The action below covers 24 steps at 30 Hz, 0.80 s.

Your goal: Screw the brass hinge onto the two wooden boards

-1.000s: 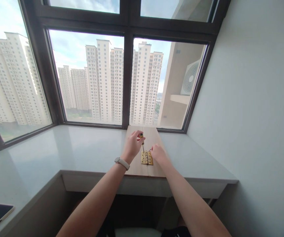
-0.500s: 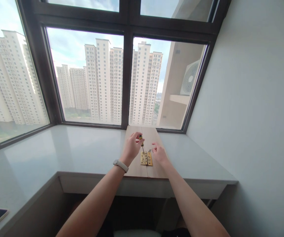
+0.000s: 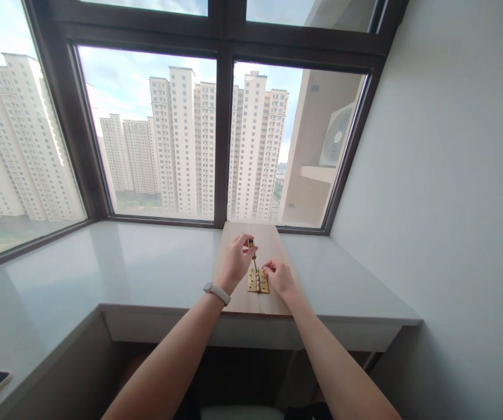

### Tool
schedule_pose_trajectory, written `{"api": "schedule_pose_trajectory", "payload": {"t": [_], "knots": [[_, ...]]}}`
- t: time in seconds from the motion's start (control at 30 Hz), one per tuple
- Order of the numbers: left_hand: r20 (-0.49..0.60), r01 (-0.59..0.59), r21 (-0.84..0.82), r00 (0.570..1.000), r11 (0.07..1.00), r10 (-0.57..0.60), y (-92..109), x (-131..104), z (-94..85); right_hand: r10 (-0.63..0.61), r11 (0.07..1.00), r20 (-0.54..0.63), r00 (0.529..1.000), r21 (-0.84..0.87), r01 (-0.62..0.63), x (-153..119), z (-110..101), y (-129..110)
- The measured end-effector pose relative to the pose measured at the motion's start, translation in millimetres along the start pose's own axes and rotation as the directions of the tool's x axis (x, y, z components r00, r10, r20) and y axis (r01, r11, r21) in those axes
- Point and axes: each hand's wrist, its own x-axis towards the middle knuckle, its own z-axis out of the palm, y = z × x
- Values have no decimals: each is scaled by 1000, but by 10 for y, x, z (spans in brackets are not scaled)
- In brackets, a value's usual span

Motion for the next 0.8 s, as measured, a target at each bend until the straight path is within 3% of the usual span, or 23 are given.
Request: {"api": "schedule_pose_trajectory", "payload": {"t": [0.8], "knots": [[-33, -52, 3, 998, 999, 52, -104, 56, 153, -156, 988, -26, 987, 4, 156, -8, 16, 92]]}}
